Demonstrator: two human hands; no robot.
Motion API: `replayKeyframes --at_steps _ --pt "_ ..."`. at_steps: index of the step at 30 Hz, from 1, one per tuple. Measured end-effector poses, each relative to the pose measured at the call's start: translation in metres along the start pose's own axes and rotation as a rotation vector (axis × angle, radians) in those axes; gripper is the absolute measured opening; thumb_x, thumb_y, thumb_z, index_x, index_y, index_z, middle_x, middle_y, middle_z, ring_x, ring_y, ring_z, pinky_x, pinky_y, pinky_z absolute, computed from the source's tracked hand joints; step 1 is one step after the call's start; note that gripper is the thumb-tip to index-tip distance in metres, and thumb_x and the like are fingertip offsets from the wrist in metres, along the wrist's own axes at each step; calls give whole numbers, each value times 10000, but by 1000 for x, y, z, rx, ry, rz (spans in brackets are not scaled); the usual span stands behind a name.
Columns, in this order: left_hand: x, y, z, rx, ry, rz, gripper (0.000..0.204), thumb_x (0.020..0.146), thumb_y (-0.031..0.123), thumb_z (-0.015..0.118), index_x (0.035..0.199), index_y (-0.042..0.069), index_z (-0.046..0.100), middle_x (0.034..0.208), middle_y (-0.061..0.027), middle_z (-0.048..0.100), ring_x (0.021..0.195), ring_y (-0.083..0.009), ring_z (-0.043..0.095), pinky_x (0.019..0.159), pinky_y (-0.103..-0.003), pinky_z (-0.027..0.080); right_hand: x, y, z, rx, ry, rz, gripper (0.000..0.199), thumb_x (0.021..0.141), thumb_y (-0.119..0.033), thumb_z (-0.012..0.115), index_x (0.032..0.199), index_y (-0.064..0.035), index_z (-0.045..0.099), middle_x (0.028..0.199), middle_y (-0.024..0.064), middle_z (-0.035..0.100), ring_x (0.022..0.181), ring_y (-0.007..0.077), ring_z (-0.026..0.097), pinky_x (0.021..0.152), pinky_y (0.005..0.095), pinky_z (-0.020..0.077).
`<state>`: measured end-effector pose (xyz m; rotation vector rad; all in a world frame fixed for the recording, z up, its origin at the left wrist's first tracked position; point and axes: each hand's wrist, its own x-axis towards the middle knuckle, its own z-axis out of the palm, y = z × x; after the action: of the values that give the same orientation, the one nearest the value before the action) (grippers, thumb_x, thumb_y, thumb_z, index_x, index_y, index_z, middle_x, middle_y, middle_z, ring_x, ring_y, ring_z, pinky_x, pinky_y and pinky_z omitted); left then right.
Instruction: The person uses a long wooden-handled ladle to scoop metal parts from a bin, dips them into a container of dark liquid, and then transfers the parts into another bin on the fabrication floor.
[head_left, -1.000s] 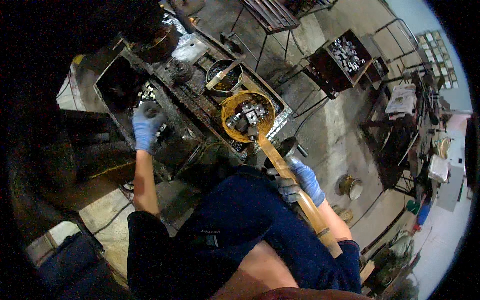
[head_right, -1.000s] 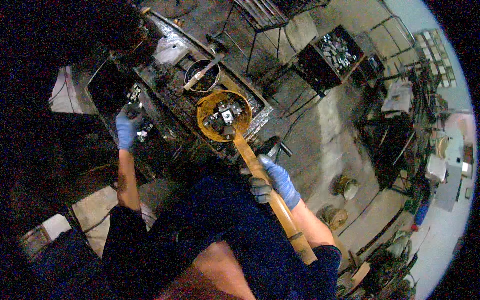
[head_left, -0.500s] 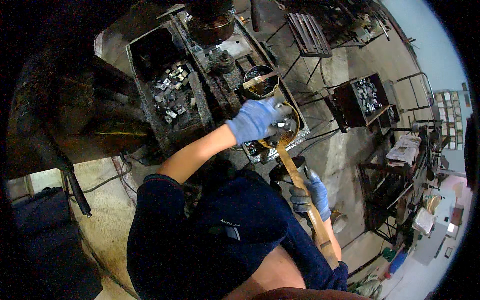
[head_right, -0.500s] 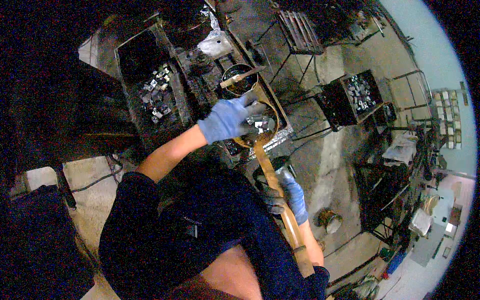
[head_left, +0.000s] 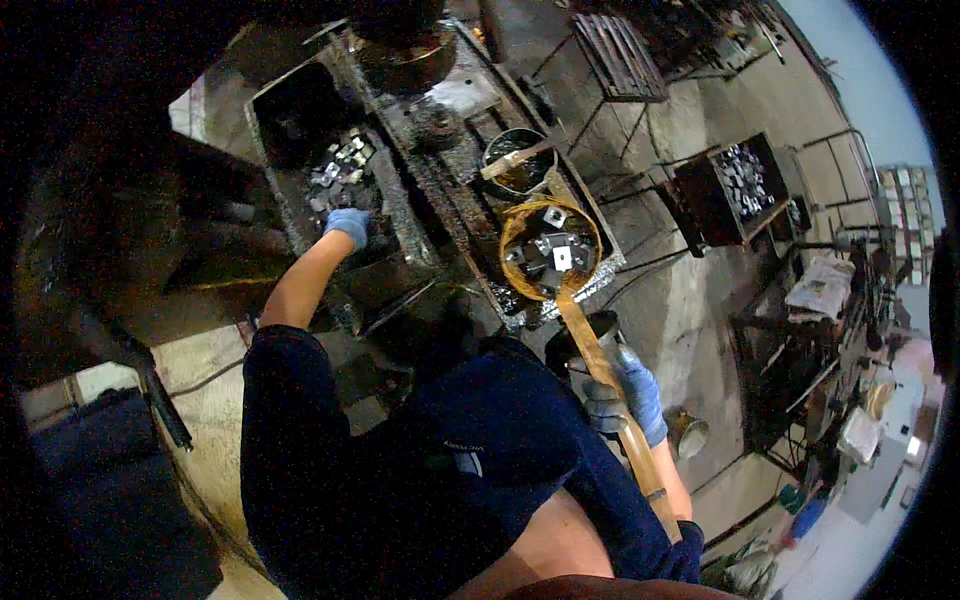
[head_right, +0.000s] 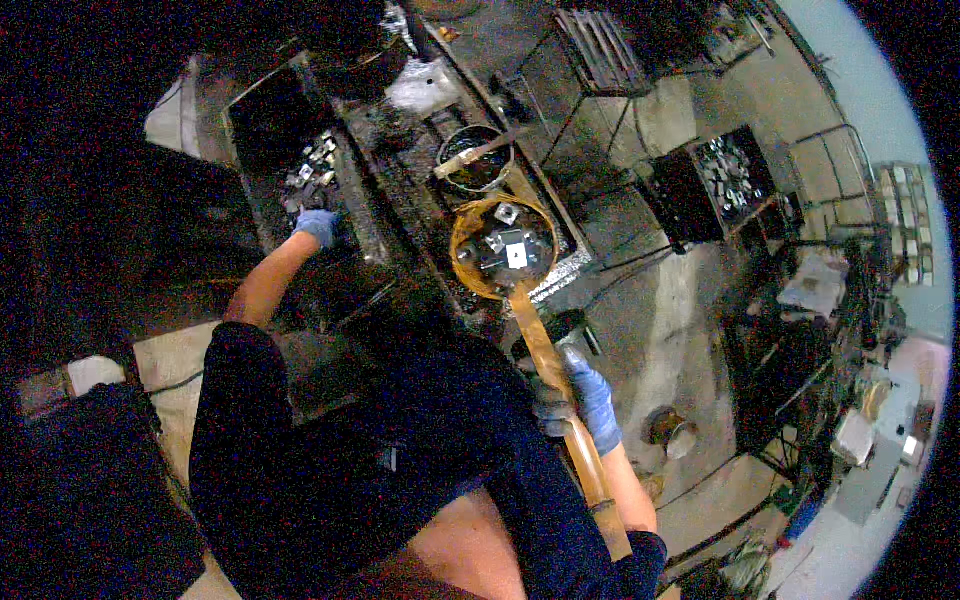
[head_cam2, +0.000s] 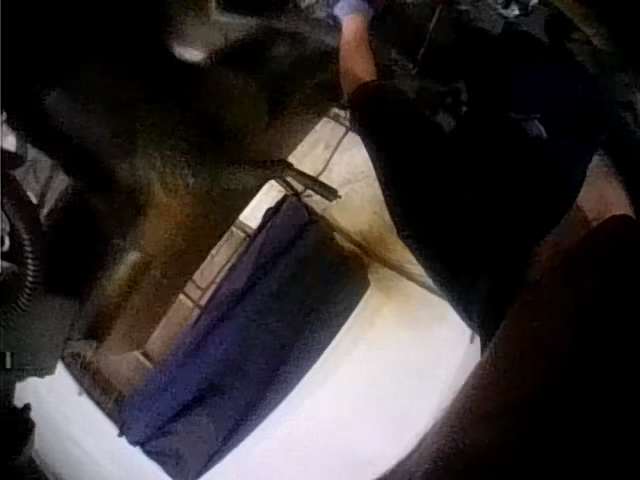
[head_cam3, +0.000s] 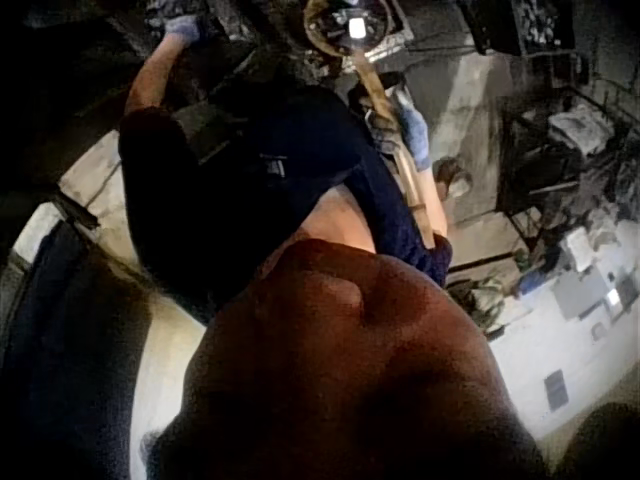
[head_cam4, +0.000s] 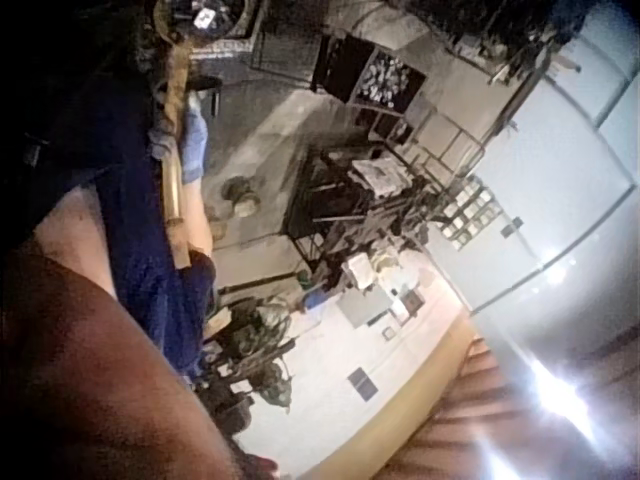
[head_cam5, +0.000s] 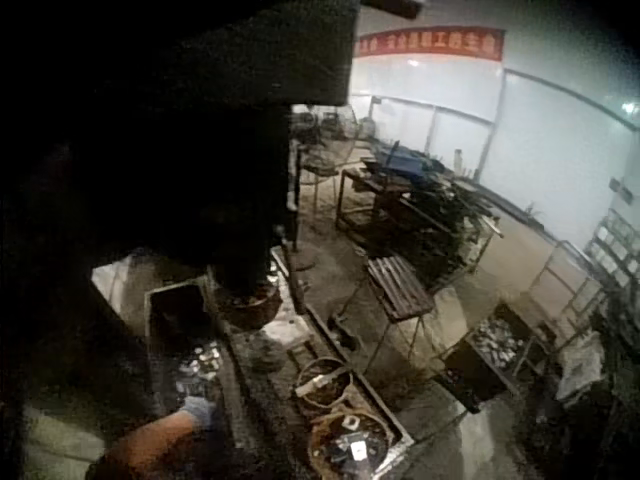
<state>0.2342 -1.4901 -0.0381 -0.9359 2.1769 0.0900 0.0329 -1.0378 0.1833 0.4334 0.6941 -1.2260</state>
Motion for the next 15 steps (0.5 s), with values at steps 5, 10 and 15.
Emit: replayKeyframes --at_steps 5,10,15 --pt "23 0 2 29 109 111 299 645 206 625 931 121 634 1000 -108 615 930 -284 589 746 -384 495 6 -6 1 30 88 -44 538 859 -477 411 1131 -15 455 581 0 365 386 81 314 325 237 302" --pt "45 7 8 145 132 154 296 667 220 635 945 118 633 993 -85 623 918 -269 596 728 -376 500 7 -13 -2 77 19 4 542 856 -487 414 1131 -22 454 574 -8 360 383 72 309 322 216 281" --pt "62 -1 31 -190 86 51 277 656 194 649 921 118 633 962 -85 630 909 -265 600 717 -381 499 5 -10 0 121 3 1 529 851 -485 426 1120 -31 463 555 -12 359 380 72 319 325 218 282"
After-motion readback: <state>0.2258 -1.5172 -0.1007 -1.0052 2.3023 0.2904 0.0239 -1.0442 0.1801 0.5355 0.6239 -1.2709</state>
